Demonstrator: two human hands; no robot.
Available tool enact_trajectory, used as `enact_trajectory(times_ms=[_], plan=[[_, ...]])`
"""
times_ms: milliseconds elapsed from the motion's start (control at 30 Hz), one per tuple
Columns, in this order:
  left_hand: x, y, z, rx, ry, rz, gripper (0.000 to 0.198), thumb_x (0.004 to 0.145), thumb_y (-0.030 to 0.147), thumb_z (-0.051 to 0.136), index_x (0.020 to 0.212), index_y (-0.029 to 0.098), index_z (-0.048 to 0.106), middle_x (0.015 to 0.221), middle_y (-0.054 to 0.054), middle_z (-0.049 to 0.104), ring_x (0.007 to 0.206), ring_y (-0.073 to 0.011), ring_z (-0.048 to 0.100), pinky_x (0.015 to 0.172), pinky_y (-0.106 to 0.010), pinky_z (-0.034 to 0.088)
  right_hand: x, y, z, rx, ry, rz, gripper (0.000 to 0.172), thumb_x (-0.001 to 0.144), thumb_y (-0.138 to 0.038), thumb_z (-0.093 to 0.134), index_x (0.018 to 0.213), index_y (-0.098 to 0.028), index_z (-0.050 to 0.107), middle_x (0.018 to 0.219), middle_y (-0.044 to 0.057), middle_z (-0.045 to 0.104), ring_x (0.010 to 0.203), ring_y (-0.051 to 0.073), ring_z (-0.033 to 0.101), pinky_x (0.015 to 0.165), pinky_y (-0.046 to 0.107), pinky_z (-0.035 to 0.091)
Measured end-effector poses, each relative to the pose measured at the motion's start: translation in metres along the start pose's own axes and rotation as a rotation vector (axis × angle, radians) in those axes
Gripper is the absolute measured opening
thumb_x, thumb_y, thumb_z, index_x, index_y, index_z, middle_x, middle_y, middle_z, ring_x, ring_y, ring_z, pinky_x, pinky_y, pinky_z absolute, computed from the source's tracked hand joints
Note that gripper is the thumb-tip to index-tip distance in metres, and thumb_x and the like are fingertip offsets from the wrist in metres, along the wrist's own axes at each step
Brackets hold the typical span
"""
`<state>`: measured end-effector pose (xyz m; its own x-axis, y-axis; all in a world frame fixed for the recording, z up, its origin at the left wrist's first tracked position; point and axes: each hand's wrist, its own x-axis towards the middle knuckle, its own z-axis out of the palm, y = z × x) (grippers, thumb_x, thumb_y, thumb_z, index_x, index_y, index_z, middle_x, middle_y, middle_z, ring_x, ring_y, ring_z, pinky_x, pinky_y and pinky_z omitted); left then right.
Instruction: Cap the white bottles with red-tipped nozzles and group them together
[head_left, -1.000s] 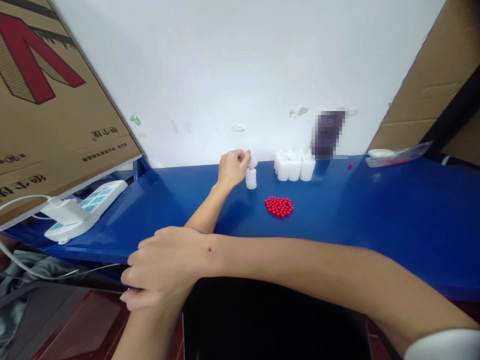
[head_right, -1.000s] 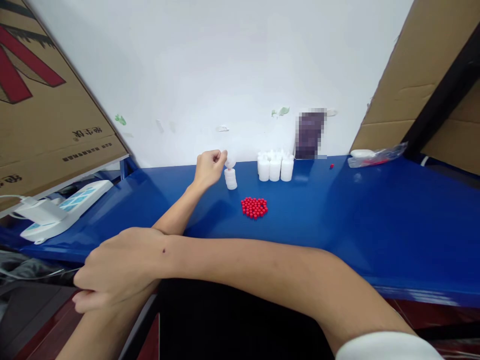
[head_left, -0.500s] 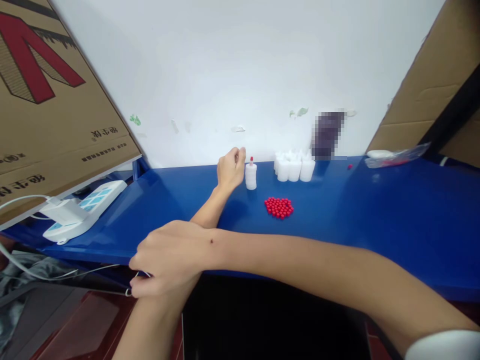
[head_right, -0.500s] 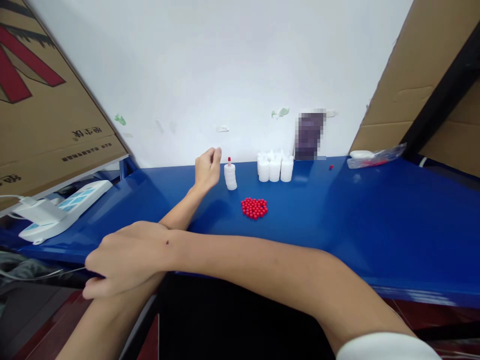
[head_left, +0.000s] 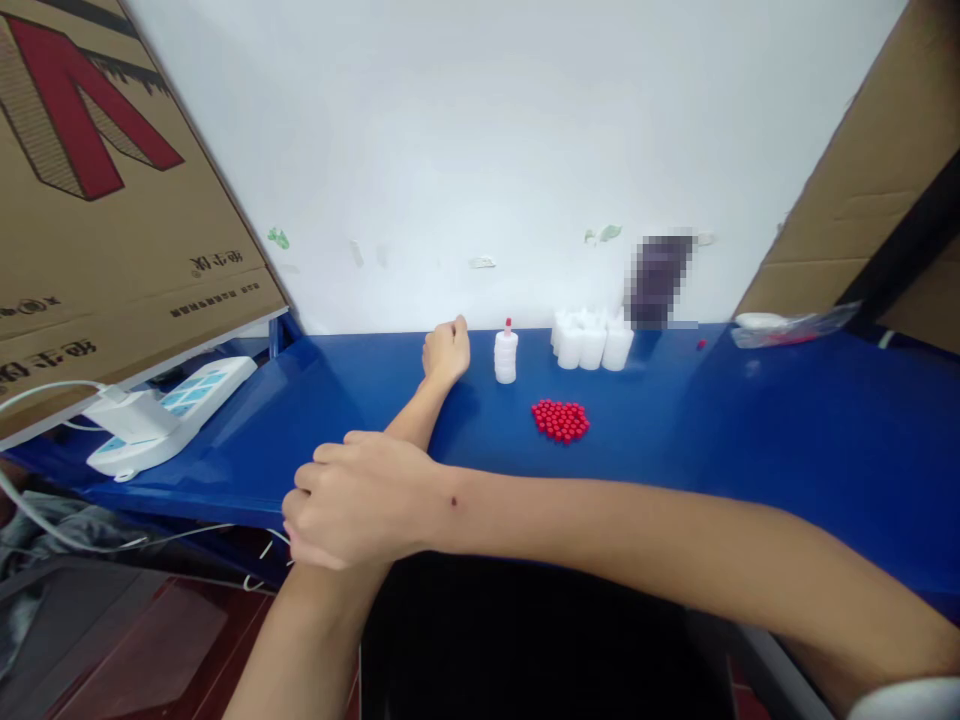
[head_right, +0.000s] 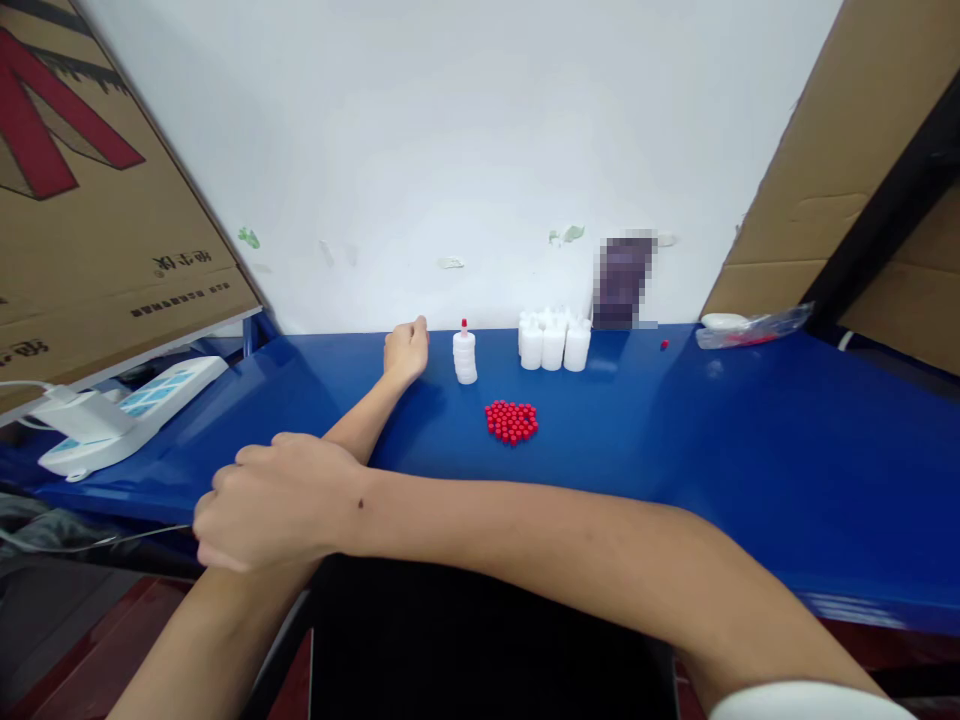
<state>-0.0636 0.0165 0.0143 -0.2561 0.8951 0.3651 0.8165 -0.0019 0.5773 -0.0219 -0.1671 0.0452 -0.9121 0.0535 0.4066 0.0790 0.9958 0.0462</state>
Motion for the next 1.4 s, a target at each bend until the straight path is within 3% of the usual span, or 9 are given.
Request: enact_trajectory(times_ms=[133,333,567,633,733,867,1000,1200,1400], plan=[[-0.002,-0.007,0.002,0.077,-0.024,-0.012,0.054,0.105,0.050,0.031,0.089,0.021,0.074,0.102,-0.018,0.077,0.099,-0.0351,0.072,0.082,-0.039,0.047,-0.015,-0.012,-0.001,0.026,0.054,-0.156,0.036,0.105,-0.028,0.042,0.089,-0.016,0.073,0.091,0.010,0.074,0.083,0.022,0.064,0.076,0.037,0.047],[-0.002,-0.022,0.001,0.252,-0.021,-0.002,0.053,0.106,0.044,0.032,0.106,0.017,0.077,0.111,-0.023,0.076,0.107,-0.0374,0.072,0.089,-0.042,0.050,-0.018,0.016,-0.003,-0.087,0.040,0.371,0.035,0.103,-0.036,0.043,0.102,-0.012,0.069,0.104,0.015,0.070,0.093,0.028,0.059,0.084,0.045,0.047],[-0.007,-0.016,0.005,0.327,-0.059,0.021,0.052,0.106,0.040,0.032,0.111,0.015,0.076,0.115,-0.024,0.075,0.110,-0.0387,0.072,0.092,-0.045,0.051,-0.050,-0.045,-0.022,0.177,0.119,-0.005,0.027,0.097,-0.032,0.048,0.091,-0.016,0.069,0.094,0.009,0.070,0.083,0.020,0.058,0.080,0.033,0.050],[-0.009,-0.014,0.001,0.308,-0.081,0.022,0.050,0.105,0.039,0.032,0.107,0.016,0.076,0.114,-0.023,0.075,0.109,-0.0386,0.071,0.091,-0.044,0.050,-0.072,-0.043,-0.037,0.193,0.082,-0.038,0.024,0.097,-0.032,0.051,0.086,-0.018,0.068,0.087,0.006,0.071,0.075,0.017,0.057,0.071,0.029,0.050],[-0.012,-0.006,-0.007,0.193,-0.007,0.053,0.046,0.107,0.039,0.031,0.104,0.019,0.072,0.111,-0.019,0.075,0.105,-0.0346,0.071,0.087,-0.040,0.049,-0.116,0.003,-0.062,-0.004,0.154,0.020,0.022,0.096,-0.026,0.051,0.084,-0.020,0.068,0.078,0.005,0.068,0.069,0.017,0.057,0.068,0.032,0.047],[-0.020,0.010,-0.014,-0.061,0.233,0.344,0.045,0.110,0.042,0.022,0.117,0.021,0.061,0.109,-0.011,0.072,0.101,-0.0238,0.067,0.086,-0.034,0.047,-0.190,0.103,-0.087,-0.159,0.424,0.343,0.020,0.093,-0.019,0.051,0.081,-0.022,0.066,0.074,0.004,0.068,0.065,0.017,0.060,0.064,0.032,0.046],[-0.032,0.021,-0.011,-0.088,0.165,0.525,0.044,0.106,0.054,0.035,0.132,0.023,0.052,0.119,-0.009,0.067,0.101,-0.0221,0.065,0.085,-0.034,0.049,-0.254,0.166,-0.092,-0.326,0.686,0.791,0.013,0.087,-0.028,0.056,0.079,-0.023,0.065,0.070,0.004,0.068,0.064,0.021,0.061,0.066,0.035,0.047],[-0.035,0.023,-0.001,0.140,-0.148,0.506,0.039,0.101,0.050,0.048,0.126,0.022,0.057,0.121,-0.012,0.070,0.102,-0.0285,0.068,0.088,-0.040,0.051,-0.282,0.179,-0.089,-0.189,0.674,1.146,0.026,0.087,-0.042,0.060,0.104,-0.023,0.064,0.061,0.000,0.062,0.058,0.021,0.058,0.065,0.037,0.045],[-0.028,0.018,0.006,0.177,-0.178,0.441,0.043,0.099,0.043,0.054,0.135,0.020,0.051,0.125,-0.017,0.069,0.107,-0.0332,0.069,0.088,-0.043,0.052,-0.279,0.177,-0.075,-0.054,0.533,1.213,0.041,0.091,-0.049,0.056,0.122,-0.022,0.060,0.063,0.000,0.063,0.059,0.024,0.059,0.065,0.038,0.045]])
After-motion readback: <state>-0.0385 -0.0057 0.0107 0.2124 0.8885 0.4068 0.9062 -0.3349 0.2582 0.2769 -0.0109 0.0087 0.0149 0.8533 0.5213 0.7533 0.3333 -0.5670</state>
